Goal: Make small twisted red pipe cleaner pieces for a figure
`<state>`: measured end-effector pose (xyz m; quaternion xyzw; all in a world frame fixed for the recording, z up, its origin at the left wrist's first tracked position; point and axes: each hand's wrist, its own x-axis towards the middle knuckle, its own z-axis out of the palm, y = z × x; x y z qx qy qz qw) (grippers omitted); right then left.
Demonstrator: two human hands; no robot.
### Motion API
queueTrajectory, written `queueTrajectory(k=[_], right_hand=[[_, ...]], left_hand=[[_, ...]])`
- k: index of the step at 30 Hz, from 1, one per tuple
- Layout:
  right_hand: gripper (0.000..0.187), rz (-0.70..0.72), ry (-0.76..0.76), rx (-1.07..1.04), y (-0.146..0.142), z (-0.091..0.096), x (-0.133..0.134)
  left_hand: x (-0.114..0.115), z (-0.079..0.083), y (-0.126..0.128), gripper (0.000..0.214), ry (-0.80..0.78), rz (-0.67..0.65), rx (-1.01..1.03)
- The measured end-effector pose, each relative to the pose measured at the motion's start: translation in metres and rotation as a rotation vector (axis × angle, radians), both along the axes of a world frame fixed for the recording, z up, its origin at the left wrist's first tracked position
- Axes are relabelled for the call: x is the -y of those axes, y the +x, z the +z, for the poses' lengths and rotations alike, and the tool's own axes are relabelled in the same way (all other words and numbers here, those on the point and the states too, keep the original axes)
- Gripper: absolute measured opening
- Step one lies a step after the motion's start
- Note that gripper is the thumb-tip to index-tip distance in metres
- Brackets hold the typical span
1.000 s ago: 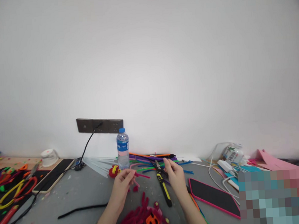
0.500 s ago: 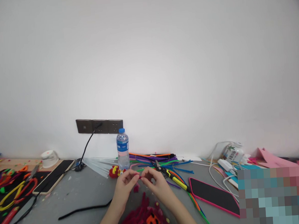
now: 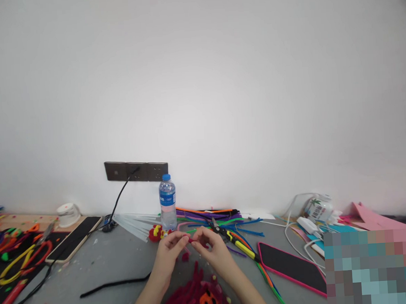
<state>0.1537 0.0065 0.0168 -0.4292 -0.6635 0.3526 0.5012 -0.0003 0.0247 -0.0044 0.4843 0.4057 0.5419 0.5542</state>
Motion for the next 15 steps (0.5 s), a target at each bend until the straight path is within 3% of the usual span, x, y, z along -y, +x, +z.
queueTrajectory(k=[15], right_hand=[[0.013, -0.009, 0.005, 0.029, 0.0026, -0.0037, -0.0011]], left_hand=[[0.0004, 0.0002, -0.0008, 0.033, -0.032, -0.026, 0.063]])
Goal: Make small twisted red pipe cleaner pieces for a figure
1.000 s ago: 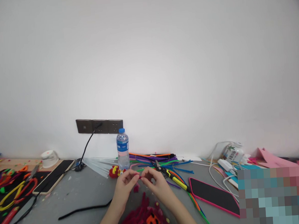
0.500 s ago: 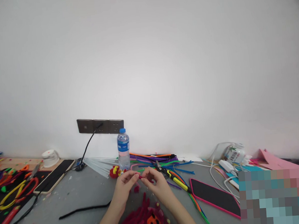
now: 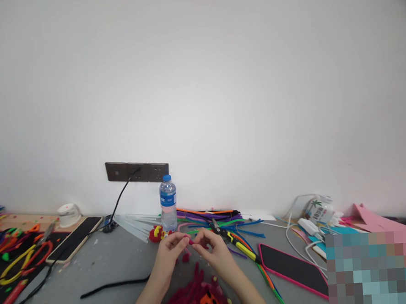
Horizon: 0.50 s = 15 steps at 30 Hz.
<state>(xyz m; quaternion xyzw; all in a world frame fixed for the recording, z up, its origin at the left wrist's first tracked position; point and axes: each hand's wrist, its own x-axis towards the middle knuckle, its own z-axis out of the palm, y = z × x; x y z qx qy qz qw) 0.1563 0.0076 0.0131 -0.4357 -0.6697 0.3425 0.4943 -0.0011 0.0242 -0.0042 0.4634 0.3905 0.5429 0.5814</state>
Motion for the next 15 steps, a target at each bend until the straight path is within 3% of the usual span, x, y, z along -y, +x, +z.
queueTrajectory(k=[8, 15], right_hand=[[0.005, 0.055, -0.005, -0.033, 0.0007, -0.0001, 0.0009], [0.008, 0.084, -0.014, -0.070, 0.0030, 0.0011, 0.0001]], left_hand=[[0.0021, 0.0027, 0.0030, 0.034, -0.141, -0.057, 0.221], [0.0044, 0.0052, 0.0030, 0.034, -0.176, -0.150, 0.254]])
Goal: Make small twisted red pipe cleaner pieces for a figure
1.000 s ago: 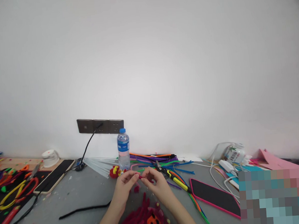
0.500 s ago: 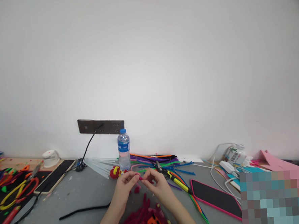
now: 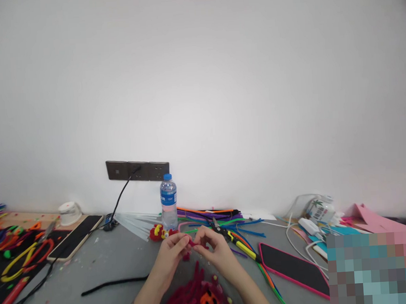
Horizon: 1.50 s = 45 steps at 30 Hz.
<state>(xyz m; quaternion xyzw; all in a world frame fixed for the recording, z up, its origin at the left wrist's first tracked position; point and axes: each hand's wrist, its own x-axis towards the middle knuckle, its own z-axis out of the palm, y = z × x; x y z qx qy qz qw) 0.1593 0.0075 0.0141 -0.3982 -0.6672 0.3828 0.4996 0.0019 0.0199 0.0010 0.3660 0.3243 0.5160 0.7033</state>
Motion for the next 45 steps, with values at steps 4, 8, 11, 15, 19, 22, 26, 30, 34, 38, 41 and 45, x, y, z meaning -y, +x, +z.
queueTrajectory(k=[4, 8, 11, 15, 19, 22, 26, 30, 34, 38, 41, 45], right_hand=[[0.011, 0.029, -0.047, -0.064, 0.000, -0.001, 0.000], [0.013, 0.060, -0.095, -0.121, 0.000, 0.002, 0.002], [0.012, 0.076, -0.115, -0.142, 0.000, 0.005, 0.003], [0.014, 0.149, -0.178, -0.177, 0.001, 0.006, 0.005], [0.016, 0.194, -0.190, -0.151, 0.002, 0.008, 0.007], [0.016, 0.189, -0.120, -0.099, 0.003, 0.009, 0.007], [0.021, 0.204, -0.016, -0.072, 0.005, 0.010, 0.006], [0.020, 0.199, -0.002, -0.045, 0.008, 0.011, 0.005], [0.015, 0.158, -0.040, 0.004, 0.009, 0.011, 0.006], [0.012, 0.100, -0.080, 0.011, 0.015, 0.010, 0.004], [0.012, 0.026, -0.088, -0.003, 0.025, 0.010, 0.000], [0.015, -0.082, -0.105, -0.005, 0.038, 0.006, -0.007]], left_hand=[[0.003, 0.003, -0.001, 0.034, -0.038, -0.090, 0.038], [0.004, 0.004, -0.002, 0.033, -0.054, -0.122, 0.064], [0.004, 0.003, -0.002, 0.030, -0.025, -0.142, 0.061], [0.003, 0.001, -0.002, 0.029, 0.004, -0.169, 0.057], [0.002, 0.001, -0.003, 0.029, 0.018, -0.162, 0.019], [0.002, 0.000, -0.004, 0.030, 0.030, -0.151, -0.050], [0.002, -0.001, -0.002, 0.034, 0.015, -0.157, -0.072], [0.004, -0.002, 0.002, 0.035, -0.009, -0.141, -0.032], [0.005, -0.001, 0.003, 0.037, -0.001, -0.117, -0.062], [0.002, -0.001, 0.003, 0.041, 0.054, -0.048, -0.179], [0.000, -0.004, 0.003, 0.037, 0.163, -0.003, -0.352], [0.003, -0.009, 0.006, 0.016, 0.350, -0.013, -0.566]])
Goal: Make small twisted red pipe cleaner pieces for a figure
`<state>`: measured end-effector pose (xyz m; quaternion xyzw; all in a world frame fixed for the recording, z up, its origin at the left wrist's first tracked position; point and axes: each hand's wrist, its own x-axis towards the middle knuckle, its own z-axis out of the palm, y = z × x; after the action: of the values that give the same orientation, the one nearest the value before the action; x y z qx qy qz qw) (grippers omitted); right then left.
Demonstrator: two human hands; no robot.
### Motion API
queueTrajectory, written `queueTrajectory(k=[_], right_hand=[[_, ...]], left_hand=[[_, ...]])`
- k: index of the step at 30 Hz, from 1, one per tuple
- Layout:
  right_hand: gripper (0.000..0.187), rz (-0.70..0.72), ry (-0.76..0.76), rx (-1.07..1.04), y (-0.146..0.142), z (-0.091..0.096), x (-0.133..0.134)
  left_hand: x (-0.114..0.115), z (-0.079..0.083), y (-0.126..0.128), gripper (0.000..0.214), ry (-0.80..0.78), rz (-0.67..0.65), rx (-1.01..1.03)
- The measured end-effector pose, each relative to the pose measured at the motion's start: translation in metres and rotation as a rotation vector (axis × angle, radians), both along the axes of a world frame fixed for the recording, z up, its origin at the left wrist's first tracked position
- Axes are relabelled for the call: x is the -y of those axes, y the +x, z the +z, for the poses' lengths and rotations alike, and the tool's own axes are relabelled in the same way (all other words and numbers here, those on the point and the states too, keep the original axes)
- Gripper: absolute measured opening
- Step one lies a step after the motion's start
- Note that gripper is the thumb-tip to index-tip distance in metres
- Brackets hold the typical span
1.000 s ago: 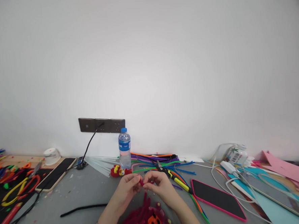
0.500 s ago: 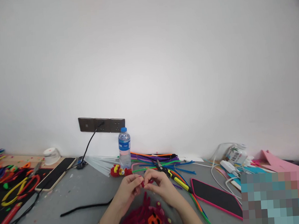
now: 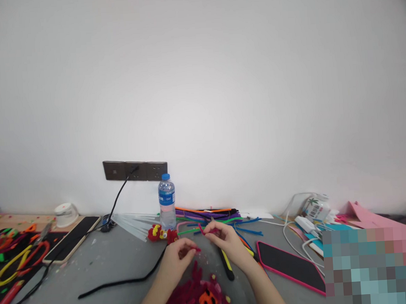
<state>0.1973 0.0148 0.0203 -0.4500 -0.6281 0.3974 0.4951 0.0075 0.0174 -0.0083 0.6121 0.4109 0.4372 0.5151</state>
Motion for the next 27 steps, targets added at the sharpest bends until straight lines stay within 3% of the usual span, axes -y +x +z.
queueTrajectory(k=[6, 11, 16, 24, 27], right_hand=[[0.015, -0.033, -0.028, -0.019, 0.001, -0.006, -0.002], [0.008, 0.054, 0.016, 0.015, -0.008, 0.000, 0.004], [0.005, 0.101, 0.033, 0.078, -0.016, 0.008, 0.011], [0.007, 0.141, -0.004, 0.068, -0.016, 0.006, 0.010], [0.012, 0.167, -0.024, -0.028, -0.016, 0.004, 0.009]], left_hand=[[0.008, -0.002, 0.004, 0.040, 0.027, -0.021, 0.042], [0.006, 0.002, 0.006, 0.028, 0.004, -0.030, 0.088], [0.003, 0.003, 0.006, 0.041, -0.102, -0.095, 0.216], [0.002, 0.004, 0.005, 0.044, -0.144, -0.047, 0.267], [0.003, 0.008, 0.004, 0.045, -0.156, -0.025, 0.258]])
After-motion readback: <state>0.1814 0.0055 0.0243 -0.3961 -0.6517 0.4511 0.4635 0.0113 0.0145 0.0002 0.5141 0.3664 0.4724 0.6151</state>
